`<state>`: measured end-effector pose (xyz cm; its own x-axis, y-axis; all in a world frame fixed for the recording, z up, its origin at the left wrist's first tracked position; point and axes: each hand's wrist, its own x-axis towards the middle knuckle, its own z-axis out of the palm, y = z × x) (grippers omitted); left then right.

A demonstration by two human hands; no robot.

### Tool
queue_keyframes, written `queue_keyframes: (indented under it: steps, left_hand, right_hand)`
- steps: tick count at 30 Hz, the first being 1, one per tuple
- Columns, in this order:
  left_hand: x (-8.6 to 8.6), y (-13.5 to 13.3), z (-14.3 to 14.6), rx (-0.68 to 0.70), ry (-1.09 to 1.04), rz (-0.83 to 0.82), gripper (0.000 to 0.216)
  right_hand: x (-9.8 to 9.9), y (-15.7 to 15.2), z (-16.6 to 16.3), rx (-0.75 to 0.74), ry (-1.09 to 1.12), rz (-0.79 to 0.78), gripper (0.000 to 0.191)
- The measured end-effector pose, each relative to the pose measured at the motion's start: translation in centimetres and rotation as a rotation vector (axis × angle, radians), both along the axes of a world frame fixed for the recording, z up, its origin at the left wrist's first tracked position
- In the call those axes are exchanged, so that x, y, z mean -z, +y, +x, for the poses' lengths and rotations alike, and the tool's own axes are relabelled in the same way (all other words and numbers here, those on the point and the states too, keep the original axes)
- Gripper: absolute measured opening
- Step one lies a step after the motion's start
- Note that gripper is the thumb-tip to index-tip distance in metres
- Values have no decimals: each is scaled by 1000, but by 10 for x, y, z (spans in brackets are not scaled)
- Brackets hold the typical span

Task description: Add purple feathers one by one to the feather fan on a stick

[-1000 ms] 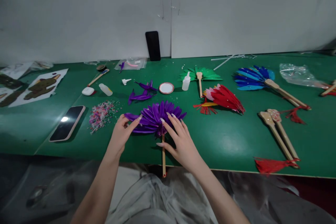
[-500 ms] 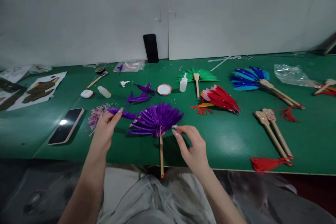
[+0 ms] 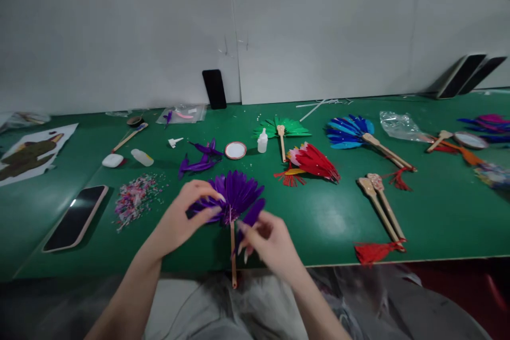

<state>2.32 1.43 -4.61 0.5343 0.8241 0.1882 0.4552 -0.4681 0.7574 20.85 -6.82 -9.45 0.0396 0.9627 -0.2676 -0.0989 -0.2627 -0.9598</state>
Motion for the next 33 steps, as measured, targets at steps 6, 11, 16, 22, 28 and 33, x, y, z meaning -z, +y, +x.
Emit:
queue_keyframes:
  steps: [6, 11, 16, 22, 28, 33]
  left_hand:
    - [41, -4, -47, -318, -96, -28, 13]
    - [51, -18, -63, -281, -60, -76, 11]
    - [52, -27, -56, -284, -53, -34, 11]
    - [68, -45, -33, -206, 42, 166, 23]
    - [79, -56, -24, -267, 232, 304, 33]
    - [80, -57, -19, -241, 352, 351, 41]
  right_hand:
    - [24, 42, 27, 81, -85, -36, 47]
    - [27, 59, 21, -15, -130, -61, 51]
    - [33, 61, 18, -25, -137, -65, 47]
    - [42, 62, 16, -10, -130, -79, 50]
    - [43, 63, 15, -3, -129, -77, 47]
    - [43, 63, 13, -21, -141, -64, 44]
